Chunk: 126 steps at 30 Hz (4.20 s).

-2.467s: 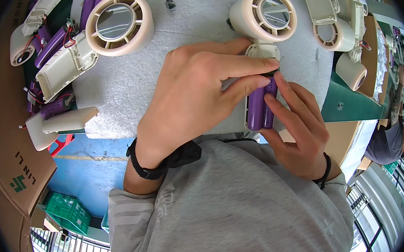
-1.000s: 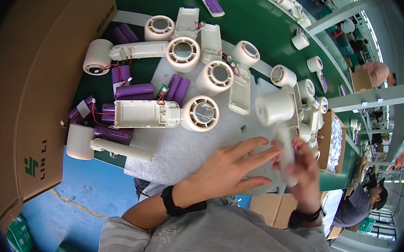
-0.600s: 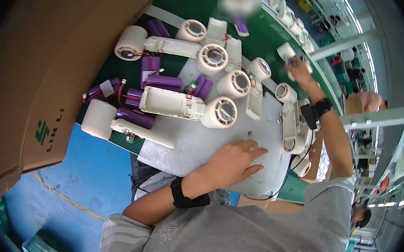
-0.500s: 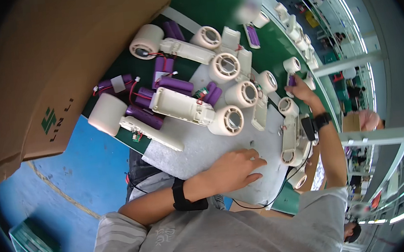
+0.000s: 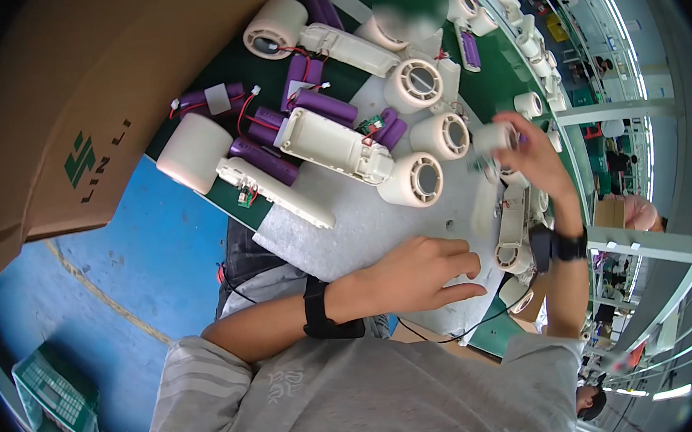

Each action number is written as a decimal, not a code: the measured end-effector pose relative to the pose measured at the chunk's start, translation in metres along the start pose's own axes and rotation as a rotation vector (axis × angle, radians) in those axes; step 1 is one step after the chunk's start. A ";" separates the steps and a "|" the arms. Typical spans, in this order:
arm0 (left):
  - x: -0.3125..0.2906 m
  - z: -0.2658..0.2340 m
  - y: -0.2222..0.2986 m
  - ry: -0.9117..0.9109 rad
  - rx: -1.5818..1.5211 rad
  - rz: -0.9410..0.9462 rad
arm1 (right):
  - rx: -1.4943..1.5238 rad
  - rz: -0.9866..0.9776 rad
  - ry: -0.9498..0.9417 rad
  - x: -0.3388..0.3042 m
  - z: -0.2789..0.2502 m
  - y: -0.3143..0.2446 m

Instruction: The person assembles mini portable fans by connecting battery wires to circuit boards, inserting the batteries and circuit boards into the fan housings, and placing the assembled components onto the table.

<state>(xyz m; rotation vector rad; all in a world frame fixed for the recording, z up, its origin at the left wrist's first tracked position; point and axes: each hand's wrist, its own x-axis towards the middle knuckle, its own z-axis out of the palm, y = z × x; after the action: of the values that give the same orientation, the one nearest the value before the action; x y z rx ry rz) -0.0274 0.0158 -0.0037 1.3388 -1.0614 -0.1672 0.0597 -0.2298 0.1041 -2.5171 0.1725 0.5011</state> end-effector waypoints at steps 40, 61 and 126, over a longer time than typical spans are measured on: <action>0.003 0.011 -0.007 0.025 0.318 -0.166 | 0.184 -0.681 0.008 0.046 0.073 -0.152; 0.011 0.005 0.000 0.012 0.074 -0.325 | 1.966 -0.186 -0.084 -0.173 0.129 0.046; 0.010 -0.002 -0.005 -0.056 0.025 -0.253 | 0.145 -0.486 0.631 -0.136 0.146 0.032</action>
<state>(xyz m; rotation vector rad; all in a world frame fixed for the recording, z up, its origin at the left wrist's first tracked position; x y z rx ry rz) -0.0177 0.0093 -0.0021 1.4965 -0.9398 -0.3826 -0.1183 -0.1736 0.0280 -2.3746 -0.1648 -0.4857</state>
